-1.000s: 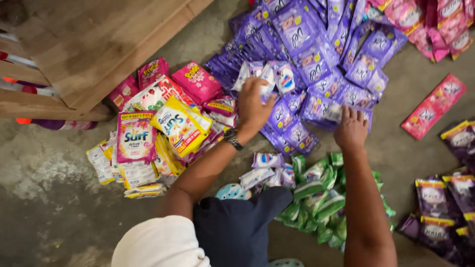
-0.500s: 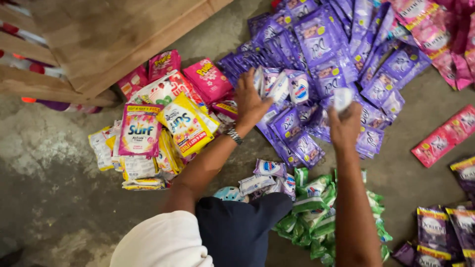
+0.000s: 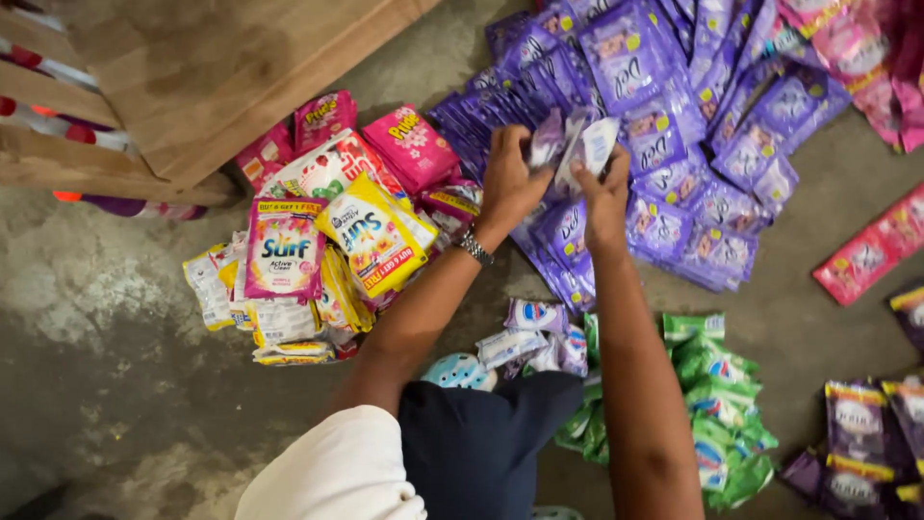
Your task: Organizing various detergent and soap packets on the floor by brand and type.
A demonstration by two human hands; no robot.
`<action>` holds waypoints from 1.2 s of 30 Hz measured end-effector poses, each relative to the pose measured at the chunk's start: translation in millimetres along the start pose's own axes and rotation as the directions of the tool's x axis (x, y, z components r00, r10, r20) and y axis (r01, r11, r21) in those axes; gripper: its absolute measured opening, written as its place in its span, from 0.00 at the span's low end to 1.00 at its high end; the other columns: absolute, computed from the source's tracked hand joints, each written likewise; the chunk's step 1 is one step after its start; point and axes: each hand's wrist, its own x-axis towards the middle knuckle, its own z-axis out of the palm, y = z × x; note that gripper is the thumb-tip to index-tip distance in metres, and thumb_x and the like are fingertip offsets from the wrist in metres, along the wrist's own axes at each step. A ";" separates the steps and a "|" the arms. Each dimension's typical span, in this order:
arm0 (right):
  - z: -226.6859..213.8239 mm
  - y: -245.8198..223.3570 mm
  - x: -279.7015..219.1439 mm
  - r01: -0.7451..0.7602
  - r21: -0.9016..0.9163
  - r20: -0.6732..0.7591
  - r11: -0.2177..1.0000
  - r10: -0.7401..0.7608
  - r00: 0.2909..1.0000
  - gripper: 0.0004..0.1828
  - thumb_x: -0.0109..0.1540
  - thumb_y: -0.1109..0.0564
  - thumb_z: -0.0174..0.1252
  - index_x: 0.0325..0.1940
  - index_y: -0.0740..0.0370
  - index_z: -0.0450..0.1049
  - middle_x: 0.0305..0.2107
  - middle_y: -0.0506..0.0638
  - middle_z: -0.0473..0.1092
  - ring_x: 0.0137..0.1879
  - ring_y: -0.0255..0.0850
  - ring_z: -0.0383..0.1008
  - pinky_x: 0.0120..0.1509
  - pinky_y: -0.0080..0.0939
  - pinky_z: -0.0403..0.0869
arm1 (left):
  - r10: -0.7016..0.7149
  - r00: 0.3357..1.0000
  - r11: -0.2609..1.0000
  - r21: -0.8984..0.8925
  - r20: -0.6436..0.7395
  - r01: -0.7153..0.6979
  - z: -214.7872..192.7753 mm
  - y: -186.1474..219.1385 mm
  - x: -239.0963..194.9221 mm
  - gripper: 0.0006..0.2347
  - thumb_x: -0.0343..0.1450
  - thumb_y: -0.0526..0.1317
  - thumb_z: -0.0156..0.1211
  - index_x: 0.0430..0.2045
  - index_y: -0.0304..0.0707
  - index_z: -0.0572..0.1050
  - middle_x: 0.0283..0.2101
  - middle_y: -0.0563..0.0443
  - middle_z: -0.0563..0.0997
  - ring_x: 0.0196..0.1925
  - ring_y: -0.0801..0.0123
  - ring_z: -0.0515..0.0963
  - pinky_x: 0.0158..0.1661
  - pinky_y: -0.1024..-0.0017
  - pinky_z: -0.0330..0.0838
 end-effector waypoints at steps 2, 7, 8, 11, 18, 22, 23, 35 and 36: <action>-5.3 -3.1 -6.6 -0.003 0.124 0.005 0.992 0.003 1.000 0.26 0.63 0.64 0.62 0.64 0.63 0.64 0.52 0.49 0.69 0.58 0.38 0.69 0.66 0.38 0.69 | 0.051 0.998 0.999 0.002 0.038 -0.051 1.0 6.9 -2.0 0.23 0.60 0.36 0.70 0.48 0.33 0.68 0.49 0.36 0.74 0.52 0.46 0.77 0.52 0.59 0.73; -19.0 -29.8 -20.7 -0.017 0.233 0.004 0.972 0.016 1.000 0.28 0.60 0.65 0.60 0.64 0.61 0.63 0.54 0.48 0.69 0.61 0.38 0.69 0.69 0.39 0.67 | -0.113 0.969 0.988 -0.082 0.220 0.134 8.9 35.6 -10.7 0.24 0.61 0.35 0.67 0.52 0.35 0.69 0.48 0.39 0.82 0.51 0.52 0.82 0.53 0.61 0.74; -21.6 -37.6 -26.8 0.003 0.270 0.007 0.963 -0.005 1.000 0.29 0.60 0.65 0.60 0.64 0.60 0.63 0.53 0.47 0.68 0.61 0.38 0.68 0.69 0.39 0.66 | -0.003 0.987 0.979 -0.200 0.162 0.035 7.7 39.4 -15.3 0.25 0.62 0.34 0.67 0.55 0.34 0.68 0.52 0.39 0.80 0.55 0.53 0.82 0.56 0.63 0.73; -41.6 -58.9 -41.2 0.069 0.289 0.026 0.955 -0.080 0.996 0.29 0.58 0.65 0.60 0.63 0.60 0.64 0.52 0.46 0.68 0.60 0.39 0.68 0.69 0.39 0.67 | 0.077 0.982 0.917 -0.399 0.173 -0.002 -1.7 66.4 -26.6 0.30 0.63 0.34 0.67 0.61 0.32 0.65 0.56 0.41 0.79 0.58 0.56 0.81 0.59 0.65 0.74; -91.7 -117.6 -119.1 -0.018 0.027 0.131 0.999 0.014 0.991 0.31 0.57 0.65 0.60 0.64 0.60 0.63 0.52 0.46 0.67 0.62 0.38 0.68 0.69 0.39 0.68 | 0.083 0.808 0.757 -0.564 0.583 0.330 -1.0 62.4 -85.8 0.35 0.62 0.33 0.70 0.67 0.23 0.62 0.61 0.42 0.76 0.61 0.64 0.75 0.61 0.70 0.70; -107.4 -113.0 -180.4 -0.089 -0.079 0.118 0.993 0.098 0.988 0.38 0.56 0.64 0.63 0.69 0.60 0.60 0.55 0.44 0.66 0.66 0.38 0.66 0.73 0.38 0.66 | 0.046 0.713 0.808 -0.446 0.700 0.386 8.4 16.5 -143.5 0.34 0.64 0.33 0.71 0.67 0.22 0.62 0.65 0.43 0.73 0.66 0.66 0.73 0.65 0.72 0.65; -107.0 -111.9 -196.9 -0.257 -0.170 0.067 0.951 0.272 0.960 0.41 0.54 0.62 0.65 0.70 0.58 0.59 0.55 0.44 0.67 0.63 0.38 0.67 0.69 0.39 0.67 | 0.044 0.599 0.781 -0.401 0.800 0.478 5.1 10.9 -158.6 0.33 0.64 0.33 0.68 0.66 0.24 0.64 0.62 0.43 0.75 0.60 0.67 0.75 0.59 0.72 0.69; -120.6 9.1 -356.5 -0.710 -0.117 -0.104 0.695 0.702 0.704 0.38 0.58 0.55 0.65 0.71 0.57 0.60 0.49 0.51 0.71 0.52 0.43 0.70 0.50 0.43 0.70 | 0.049 0.359 0.974 -0.124 0.932 0.189 -20.5 -68.1 -284.1 0.33 0.66 0.39 0.70 0.65 0.27 0.63 0.64 0.33 0.72 0.66 0.51 0.72 0.63 0.62 0.65; -117.6 14.4 -360.9 -0.763 -0.185 -0.179 0.619 0.743 0.645 0.41 0.58 0.54 0.64 0.74 0.55 0.57 0.48 0.51 0.70 0.49 0.44 0.70 0.44 0.45 0.71 | 0.069 0.477 0.983 -0.142 0.876 0.119 -26.2 -61.7 -289.1 0.35 0.65 0.40 0.72 0.66 0.28 0.61 0.64 0.32 0.70 0.66 0.47 0.71 0.63 0.60 0.65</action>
